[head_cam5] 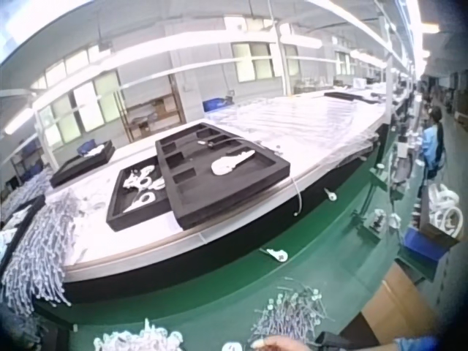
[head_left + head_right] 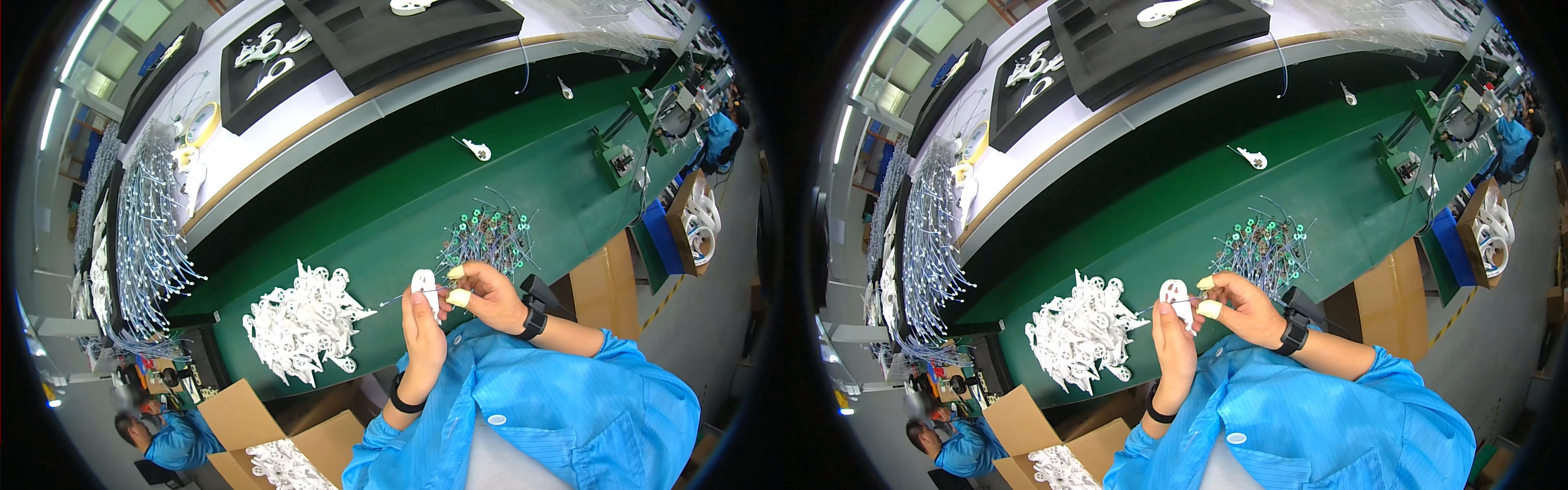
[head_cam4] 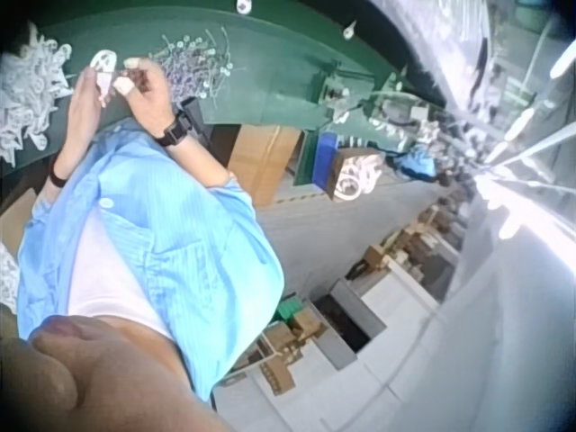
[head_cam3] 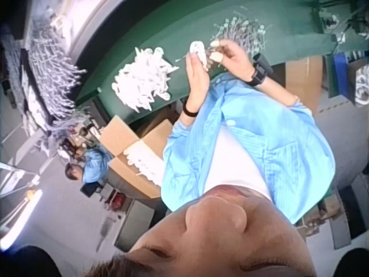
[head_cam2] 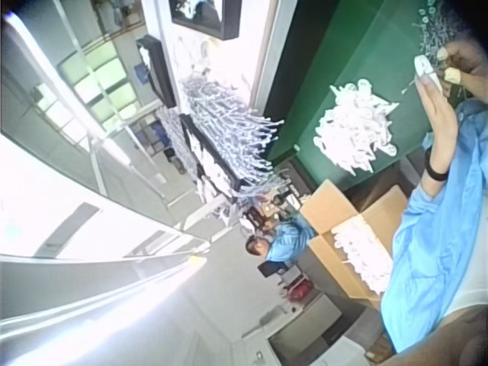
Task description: The person is manually assembling small white plastic components by attaching multiple thin wires with green connectors to them.
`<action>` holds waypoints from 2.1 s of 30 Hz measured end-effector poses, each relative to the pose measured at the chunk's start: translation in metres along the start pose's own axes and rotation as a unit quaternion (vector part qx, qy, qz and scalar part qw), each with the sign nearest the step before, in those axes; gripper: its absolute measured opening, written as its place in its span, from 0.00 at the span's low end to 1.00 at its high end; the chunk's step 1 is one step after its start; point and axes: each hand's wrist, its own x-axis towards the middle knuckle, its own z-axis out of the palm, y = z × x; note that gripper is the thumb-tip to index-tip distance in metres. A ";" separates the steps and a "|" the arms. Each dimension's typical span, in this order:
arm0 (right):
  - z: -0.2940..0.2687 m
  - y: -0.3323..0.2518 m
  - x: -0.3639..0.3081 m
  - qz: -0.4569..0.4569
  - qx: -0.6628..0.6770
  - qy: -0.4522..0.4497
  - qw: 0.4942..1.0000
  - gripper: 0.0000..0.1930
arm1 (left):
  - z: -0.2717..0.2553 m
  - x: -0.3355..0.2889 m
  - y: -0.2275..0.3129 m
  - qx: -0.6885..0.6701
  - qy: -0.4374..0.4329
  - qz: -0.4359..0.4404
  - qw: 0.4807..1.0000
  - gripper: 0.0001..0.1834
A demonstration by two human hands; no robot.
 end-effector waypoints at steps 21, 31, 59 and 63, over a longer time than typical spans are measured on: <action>0.025 -0.030 0.001 -0.130 -0.235 0.081 0.960 0.10 | 0.012 -0.016 0.005 0.087 -0.048 0.045 0.994 0.30; 0.014 -0.022 0.013 -0.254 -0.373 0.031 0.892 0.13 | 0.014 -0.015 0.009 0.189 -0.023 0.022 0.981 0.23; 0.027 -0.037 0.040 -0.124 -0.365 -0.075 0.920 0.11 | -0.026 0.008 0.012 -0.157 -0.061 -0.125 0.978 0.31; 0.024 -0.053 0.041 -0.031 -0.261 -0.051 0.963 0.13 | -0.029 0.007 0.024 -0.195 -0.048 -0.161 0.966 0.34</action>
